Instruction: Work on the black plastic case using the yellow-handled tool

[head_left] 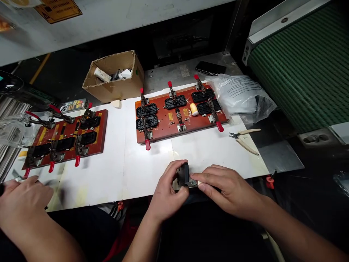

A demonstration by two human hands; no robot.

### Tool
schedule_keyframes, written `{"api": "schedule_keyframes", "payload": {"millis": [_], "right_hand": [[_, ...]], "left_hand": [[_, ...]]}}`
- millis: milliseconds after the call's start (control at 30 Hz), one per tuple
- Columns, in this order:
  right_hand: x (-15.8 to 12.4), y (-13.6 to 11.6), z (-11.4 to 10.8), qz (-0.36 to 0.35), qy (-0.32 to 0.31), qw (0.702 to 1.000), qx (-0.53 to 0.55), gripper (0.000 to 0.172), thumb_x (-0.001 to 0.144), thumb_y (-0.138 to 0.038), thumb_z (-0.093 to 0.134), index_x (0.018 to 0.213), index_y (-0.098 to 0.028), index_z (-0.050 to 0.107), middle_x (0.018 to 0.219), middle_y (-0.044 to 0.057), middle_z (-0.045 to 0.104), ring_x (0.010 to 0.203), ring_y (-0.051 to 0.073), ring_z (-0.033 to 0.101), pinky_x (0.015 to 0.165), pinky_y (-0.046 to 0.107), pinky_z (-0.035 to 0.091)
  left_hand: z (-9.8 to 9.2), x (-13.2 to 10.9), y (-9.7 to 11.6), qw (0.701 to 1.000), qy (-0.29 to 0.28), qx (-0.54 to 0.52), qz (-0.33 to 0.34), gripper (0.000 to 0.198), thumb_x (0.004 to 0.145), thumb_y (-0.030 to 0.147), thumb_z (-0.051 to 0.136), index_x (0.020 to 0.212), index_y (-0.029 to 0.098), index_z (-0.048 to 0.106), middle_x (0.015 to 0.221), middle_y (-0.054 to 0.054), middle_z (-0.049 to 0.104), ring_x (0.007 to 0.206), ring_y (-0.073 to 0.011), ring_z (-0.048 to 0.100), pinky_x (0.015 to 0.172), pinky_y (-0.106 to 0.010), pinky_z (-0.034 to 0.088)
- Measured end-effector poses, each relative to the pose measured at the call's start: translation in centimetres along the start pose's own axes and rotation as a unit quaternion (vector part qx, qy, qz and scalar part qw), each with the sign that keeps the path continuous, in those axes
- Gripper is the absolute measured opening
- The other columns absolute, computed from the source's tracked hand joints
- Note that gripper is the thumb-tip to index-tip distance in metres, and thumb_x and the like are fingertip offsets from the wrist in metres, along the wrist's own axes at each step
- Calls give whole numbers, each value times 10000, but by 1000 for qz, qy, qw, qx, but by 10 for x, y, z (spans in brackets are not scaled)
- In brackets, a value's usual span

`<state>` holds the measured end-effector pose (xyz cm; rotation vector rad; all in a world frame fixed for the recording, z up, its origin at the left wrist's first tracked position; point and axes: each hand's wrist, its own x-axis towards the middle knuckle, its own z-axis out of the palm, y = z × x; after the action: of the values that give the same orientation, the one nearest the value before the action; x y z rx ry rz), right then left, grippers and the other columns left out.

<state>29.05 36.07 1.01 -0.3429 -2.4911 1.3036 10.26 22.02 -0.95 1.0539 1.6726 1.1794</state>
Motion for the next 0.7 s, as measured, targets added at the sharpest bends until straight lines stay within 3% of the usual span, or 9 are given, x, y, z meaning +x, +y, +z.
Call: {"api": "schedule_keyframes", "payload": {"millis": [167, 333, 400, 567, 700], "right_hand": [[0, 7, -2, 16, 20, 1000, -18, 320, 1106, -242, 537, 1397, -250, 671, 1081, 18, 736, 954, 175, 639, 863, 332, 505], [4, 26, -8, 147, 80, 982, -92, 336, 1118, -325, 506, 1397, -277, 689, 1110, 20, 751, 1034, 216, 687, 907, 378, 524], [5, 26, -11, 173, 93, 978, -77, 331, 1119, -339, 508, 1390, -280, 688, 1178, 15, 750, 1100, 212, 692, 958, 371, 525], [9, 7, -12, 137, 65, 988, 12, 341, 1127, -393, 502, 1417, -274, 637, 1267, 23, 713, 1173, 181, 667, 1014, 311, 516], [4, 24, -8, 133, 28, 991, -18, 428, 1143, -353, 399, 1530, -259, 554, 1252, 67, 678, 1156, 217, 653, 1015, 381, 544]], "left_hand": [[-2, 0, 2, 1000, -14, 4, 13, 752, 780, -22, 522, 1442, 334, 558, 1418, -34, 578, 1334, -223, 590, 1147, -410, 521], [0, -2, 9, 998, -55, -18, 4, 759, 772, -20, 537, 1423, 367, 584, 1445, -19, 566, 1356, -233, 592, 1151, -389, 504], [3, -2, 11, 997, -69, -35, -3, 764, 777, -17, 543, 1425, 387, 582, 1455, -14, 562, 1354, -233, 597, 1131, -372, 514], [11, -3, 9, 997, -63, -44, -4, 750, 782, -5, 560, 1428, 373, 573, 1452, -13, 580, 1364, -223, 586, 1149, -349, 499], [7, -5, 11, 994, -100, -13, -30, 685, 813, 105, 644, 1454, 328, 556, 1484, -47, 591, 1367, -248, 589, 1196, -398, 463]]}}
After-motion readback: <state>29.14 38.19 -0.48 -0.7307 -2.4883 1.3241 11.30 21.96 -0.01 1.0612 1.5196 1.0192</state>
